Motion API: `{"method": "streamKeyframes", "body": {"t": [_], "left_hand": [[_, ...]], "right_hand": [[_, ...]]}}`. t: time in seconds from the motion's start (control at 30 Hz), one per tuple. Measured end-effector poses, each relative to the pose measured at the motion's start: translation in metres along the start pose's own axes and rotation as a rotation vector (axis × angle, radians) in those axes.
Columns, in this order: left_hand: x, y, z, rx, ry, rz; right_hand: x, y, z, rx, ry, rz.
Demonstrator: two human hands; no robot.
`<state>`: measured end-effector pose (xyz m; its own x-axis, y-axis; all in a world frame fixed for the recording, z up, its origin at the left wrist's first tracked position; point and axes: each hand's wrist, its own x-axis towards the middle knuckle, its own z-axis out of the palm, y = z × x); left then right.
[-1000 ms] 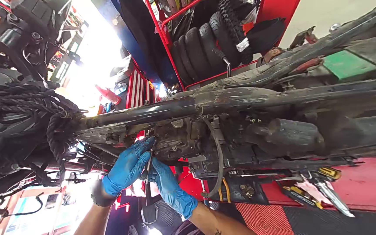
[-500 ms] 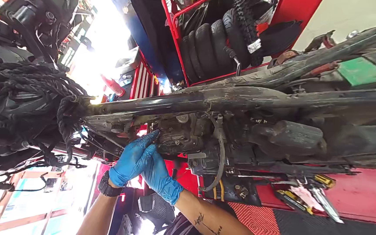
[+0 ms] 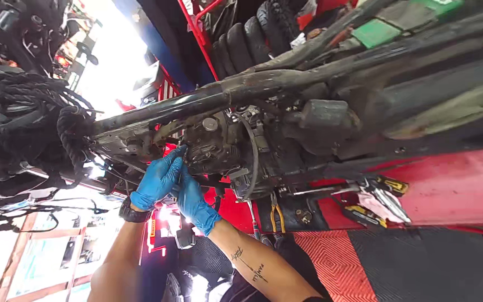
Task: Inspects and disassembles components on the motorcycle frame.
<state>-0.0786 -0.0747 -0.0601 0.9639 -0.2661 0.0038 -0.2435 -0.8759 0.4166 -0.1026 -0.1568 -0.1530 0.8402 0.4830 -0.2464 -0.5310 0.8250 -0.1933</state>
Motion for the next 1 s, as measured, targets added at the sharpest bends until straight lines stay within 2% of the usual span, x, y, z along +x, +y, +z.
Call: {"method": "streamKeyframes", "body": {"t": [0.13, 0.23, 0.43, 0.63, 0.8, 0.9, 1.0], "left_hand": [[0.001, -0.003, 0.0, -0.077, -0.001, -0.034], [0.001, 0.002, -0.001, -0.102, 0.004, -0.091], [0.006, 0.015, -0.008, -0.074, -0.056, -0.169], [0.011, 0.019, -0.017, -0.1, -0.108, -0.233], [0.011, 0.046, -0.023, 0.012, -0.13, -0.274], [0.016, 0.04, -0.023, 0.04, -0.158, -0.258], [0.016, 0.041, -0.022, 0.038, -0.161, -0.268]], "right_hand": [[0.001, 0.013, -0.008, -0.042, -0.079, -0.089], [-0.007, 0.016, -0.008, -0.213, -0.058, -0.168], [-0.022, -0.003, -0.021, -0.556, -0.032, -0.147], [-0.011, -0.005, -0.012, -0.64, -0.031, -0.112], [0.019, 0.01, 0.004, -0.929, 0.11, -0.2], [0.018, 0.013, 0.011, -1.043, 0.185, -0.213], [0.016, 0.01, 0.014, -1.063, 0.187, -0.162]]}}
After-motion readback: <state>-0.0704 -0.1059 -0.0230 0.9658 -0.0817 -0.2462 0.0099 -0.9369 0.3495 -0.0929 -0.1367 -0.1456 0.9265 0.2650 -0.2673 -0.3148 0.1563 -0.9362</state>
